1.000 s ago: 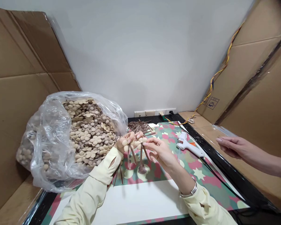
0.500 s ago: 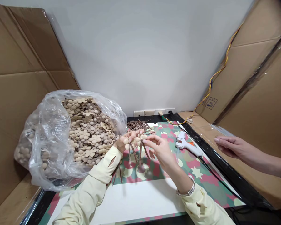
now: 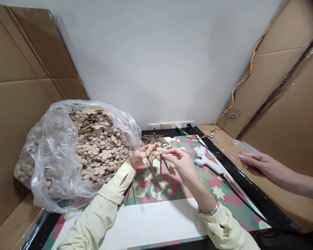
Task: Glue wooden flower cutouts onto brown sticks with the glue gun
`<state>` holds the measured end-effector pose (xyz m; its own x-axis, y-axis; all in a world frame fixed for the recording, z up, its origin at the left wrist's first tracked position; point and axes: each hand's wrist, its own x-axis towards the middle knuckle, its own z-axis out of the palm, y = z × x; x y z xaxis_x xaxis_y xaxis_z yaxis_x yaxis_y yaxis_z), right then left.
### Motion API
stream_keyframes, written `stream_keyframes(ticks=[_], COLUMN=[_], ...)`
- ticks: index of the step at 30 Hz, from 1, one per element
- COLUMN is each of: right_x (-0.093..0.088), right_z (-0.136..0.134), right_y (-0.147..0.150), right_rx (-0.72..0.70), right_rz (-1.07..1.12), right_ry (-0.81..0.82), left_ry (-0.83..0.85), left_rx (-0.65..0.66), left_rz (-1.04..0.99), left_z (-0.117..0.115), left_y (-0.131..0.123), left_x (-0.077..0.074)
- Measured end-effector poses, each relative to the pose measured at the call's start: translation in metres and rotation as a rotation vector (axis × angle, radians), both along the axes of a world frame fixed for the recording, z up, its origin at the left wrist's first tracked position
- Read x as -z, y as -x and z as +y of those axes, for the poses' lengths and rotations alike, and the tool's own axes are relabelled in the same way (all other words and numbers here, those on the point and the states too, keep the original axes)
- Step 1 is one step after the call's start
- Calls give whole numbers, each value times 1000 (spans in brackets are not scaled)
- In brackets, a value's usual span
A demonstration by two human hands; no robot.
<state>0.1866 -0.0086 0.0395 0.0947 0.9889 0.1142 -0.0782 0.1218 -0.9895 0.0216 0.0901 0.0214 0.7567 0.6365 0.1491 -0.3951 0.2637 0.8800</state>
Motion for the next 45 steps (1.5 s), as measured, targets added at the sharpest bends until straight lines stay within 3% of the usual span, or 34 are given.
stream_keyframes(ticks=[2,5,7,10,14,18,26,35,45], right_x=[0,8,18,38,61,68,62,51,53], right_z=[9,30,44,58,63,63,58,49,49], right_y=[-14,-36,-47,-52,-50,-48,-47,-41,-44], right_rx=[141,414,495,471,374,331,372,398,384], right_rz=[-295,-917,-1169,-1324,-1497,-1592,-1622,-1567,-1496], right_ry=[-67,-151,-147,-117,-101,-89,-82,-115,-119], left_ry=[-37,-106,-151,-208,-286,-370,-500,-554,-582], left_rx=[-20,-62,-107,-214,-368,-484,-582,-599,-582], left_rz=[84,236,318,414,525,612,727,764,784], left_z=[4,11,14,16,15,12,6,7,6], left_y=[3,14,23,34,39,38,32,33,29], left_x=[-10,-31,-44,-57,-62,-64,-68,-67,-67])
